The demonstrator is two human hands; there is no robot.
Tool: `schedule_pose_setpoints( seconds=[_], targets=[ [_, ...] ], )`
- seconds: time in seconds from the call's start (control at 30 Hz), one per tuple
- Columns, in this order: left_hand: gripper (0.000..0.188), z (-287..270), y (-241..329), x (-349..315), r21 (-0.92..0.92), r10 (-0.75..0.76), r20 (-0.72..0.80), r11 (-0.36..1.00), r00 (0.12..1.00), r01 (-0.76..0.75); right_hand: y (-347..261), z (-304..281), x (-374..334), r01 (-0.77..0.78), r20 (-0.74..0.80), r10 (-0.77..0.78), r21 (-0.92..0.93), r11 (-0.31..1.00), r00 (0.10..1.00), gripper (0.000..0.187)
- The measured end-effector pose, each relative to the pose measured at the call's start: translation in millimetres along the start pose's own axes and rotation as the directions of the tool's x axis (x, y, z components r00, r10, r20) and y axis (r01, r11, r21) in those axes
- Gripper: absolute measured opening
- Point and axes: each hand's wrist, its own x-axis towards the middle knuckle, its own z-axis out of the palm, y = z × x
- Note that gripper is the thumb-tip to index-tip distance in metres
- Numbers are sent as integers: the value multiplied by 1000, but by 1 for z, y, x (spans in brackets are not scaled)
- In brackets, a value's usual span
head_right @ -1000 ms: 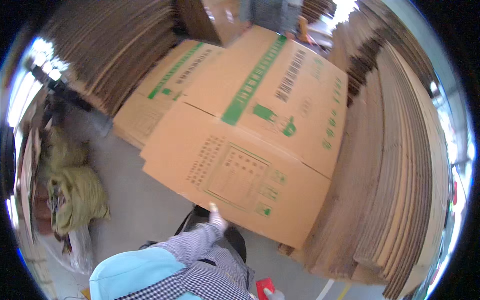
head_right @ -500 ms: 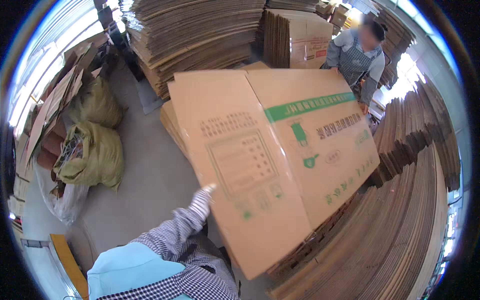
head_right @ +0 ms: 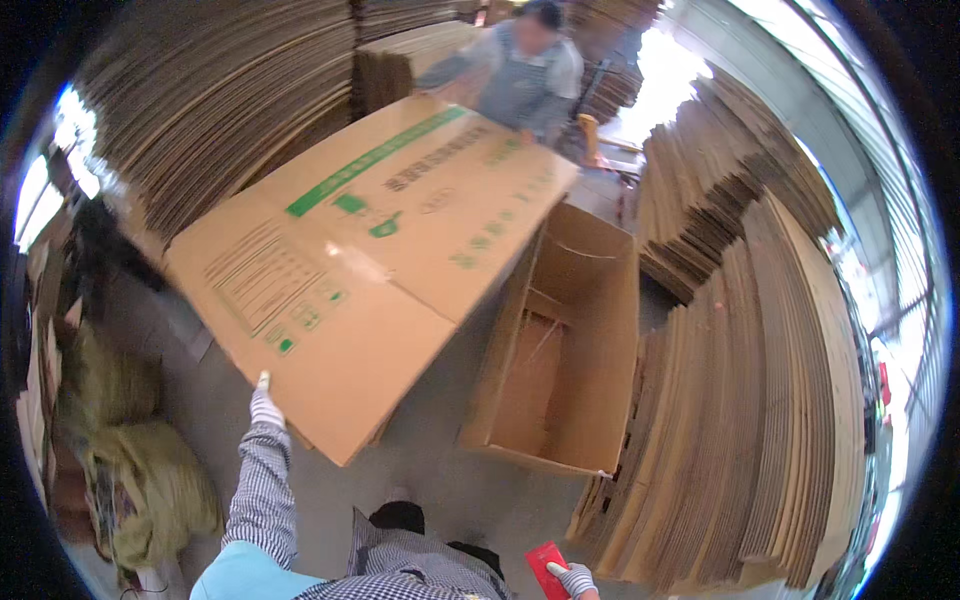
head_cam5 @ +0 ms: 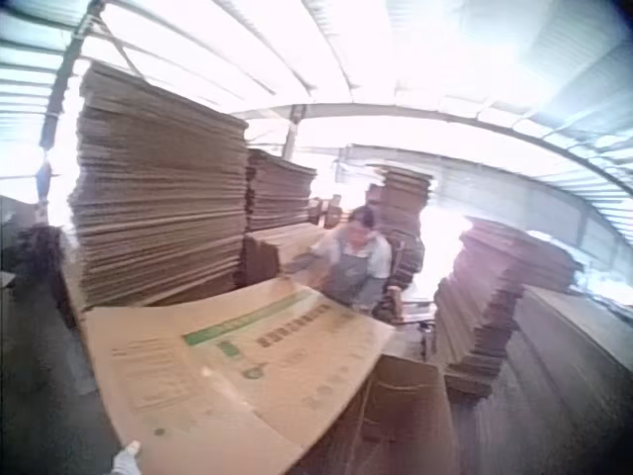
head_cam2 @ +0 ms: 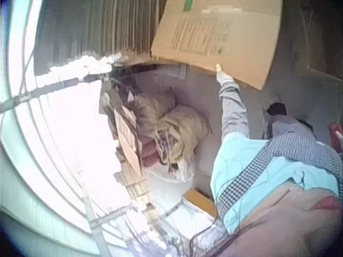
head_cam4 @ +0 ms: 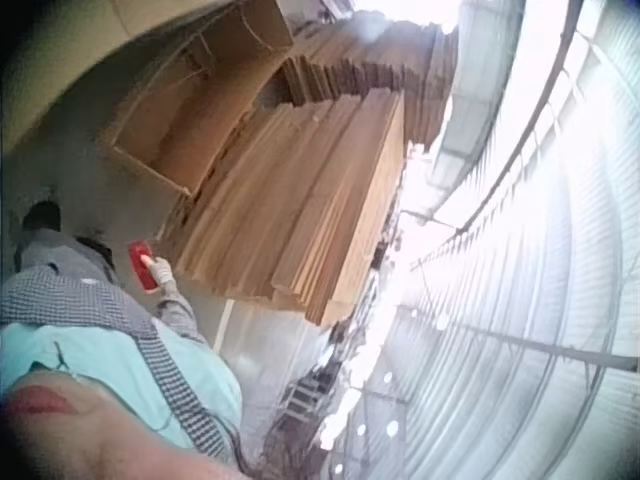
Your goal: Taping and stacking large cardboard sheets and boxes using a hand-held tape dispenser.
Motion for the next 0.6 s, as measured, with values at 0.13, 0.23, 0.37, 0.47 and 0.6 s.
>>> schedule_pose_setpoints(
  seconds=[0.13, 0.23, 0.37, 0.47, 0.6],
  targets=[
    [69, -31, 23, 26, 199, -207, 30, 960, 978, 197, -15, 38, -113, -152, 39, 153, -39, 988, 987, 79],
    [57, -149, 97, 85, 466, -468, -78, 763, 880, 448, -50, 66, -166, -180, 130, 175, 30, 983, 976, 85],
    [47, -79, 45, 154, 613, -162, 80, 786, 984, 79, -74, 122, -139, -186, 64, 175, 247, 951, 982, 90],
    [47, 81, -94, 78, 625, -7, 335, 750, 942, -217, -52, 159, -153, -267, 35, 276, 392, 880, 960, 92],
    [42, 325, -118, -157, 331, -105, 911, 762, 399, -556, -55, 193, -144, -333, 84, 382, 682, 651, 920, 91]
  ],
)
